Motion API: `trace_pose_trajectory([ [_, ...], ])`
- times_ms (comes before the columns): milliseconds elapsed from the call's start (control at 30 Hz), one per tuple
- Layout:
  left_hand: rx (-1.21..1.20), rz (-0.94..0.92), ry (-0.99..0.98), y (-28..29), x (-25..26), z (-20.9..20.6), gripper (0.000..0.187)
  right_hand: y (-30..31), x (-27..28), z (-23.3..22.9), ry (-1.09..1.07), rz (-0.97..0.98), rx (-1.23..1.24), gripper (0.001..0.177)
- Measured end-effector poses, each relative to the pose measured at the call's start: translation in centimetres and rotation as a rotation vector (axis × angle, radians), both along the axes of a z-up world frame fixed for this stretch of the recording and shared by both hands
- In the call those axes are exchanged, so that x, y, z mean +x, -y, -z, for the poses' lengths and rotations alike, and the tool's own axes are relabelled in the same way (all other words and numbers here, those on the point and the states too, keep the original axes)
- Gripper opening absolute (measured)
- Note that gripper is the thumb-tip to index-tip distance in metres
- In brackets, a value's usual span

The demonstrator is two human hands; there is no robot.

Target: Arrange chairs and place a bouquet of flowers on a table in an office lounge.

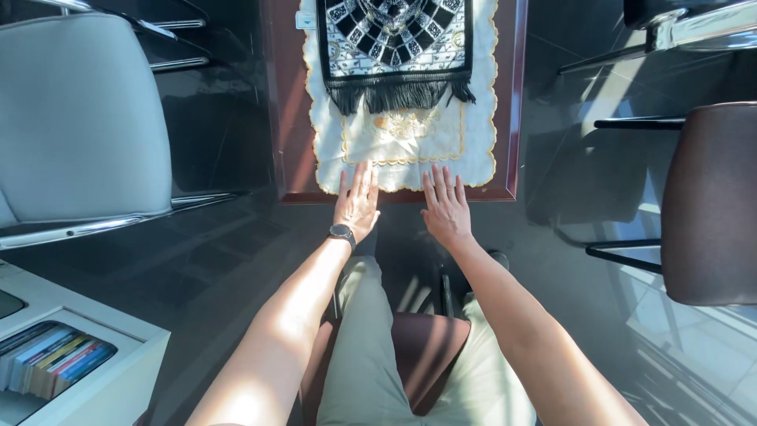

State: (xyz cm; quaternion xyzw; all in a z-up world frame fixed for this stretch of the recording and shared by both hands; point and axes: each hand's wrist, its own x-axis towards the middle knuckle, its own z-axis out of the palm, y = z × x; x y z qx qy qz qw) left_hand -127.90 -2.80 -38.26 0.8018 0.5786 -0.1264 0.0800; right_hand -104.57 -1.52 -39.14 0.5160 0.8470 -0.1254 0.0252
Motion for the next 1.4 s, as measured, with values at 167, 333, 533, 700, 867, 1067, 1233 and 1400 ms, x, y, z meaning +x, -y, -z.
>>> trace_pose_trajectory([
  [167, 0.125, -0.005, 0.004, -1.1, -1.0, 5.4, 0.084, -1.0, -0.7, 4.2, 0.128, -0.040, 0.158, 0.085],
  [333, 0.287, 0.013, 0.161, -1.3, -1.5, 9.3, 0.057, -1.9, -1.2, 7.2, 0.092, -0.107, 0.318, 0.069],
  [533, 0.366, 0.027, 0.135, -0.7, -0.9, 9.5, 0.056, -2.0, -1.3, 7.3, 0.021, -0.150, 0.367, 0.066],
  [700, 0.415, 0.039, 0.103, -0.8, -0.9, 10.1, 0.057, -2.2, -1.5, 7.3, 0.024, -0.167, 0.369, 0.067],
  [867, 0.458, 0.035, 0.092, -0.6, -0.8, 10.3, 0.057, -2.1, -1.5, 7.2, -0.014, -0.164, 0.364, 0.067],
  [1067, 0.471, 0.046, 0.074, -0.7, -0.7, 10.5, 0.056, -2.1, -1.5, 7.1, -0.009, -0.151, 0.365, 0.067],
  [1233, 0.430, 0.050, 0.067, -0.7, -0.8, 9.8, 0.056, -2.2, -1.6, 6.5, -0.025, -0.153, 0.353, 0.067],
  [1400, 0.367, 0.054, 0.041, -0.7, -0.7, 8.6, 0.056, -2.5, -1.6, 6.2, -0.029, -0.159, 0.334, 0.066],
])
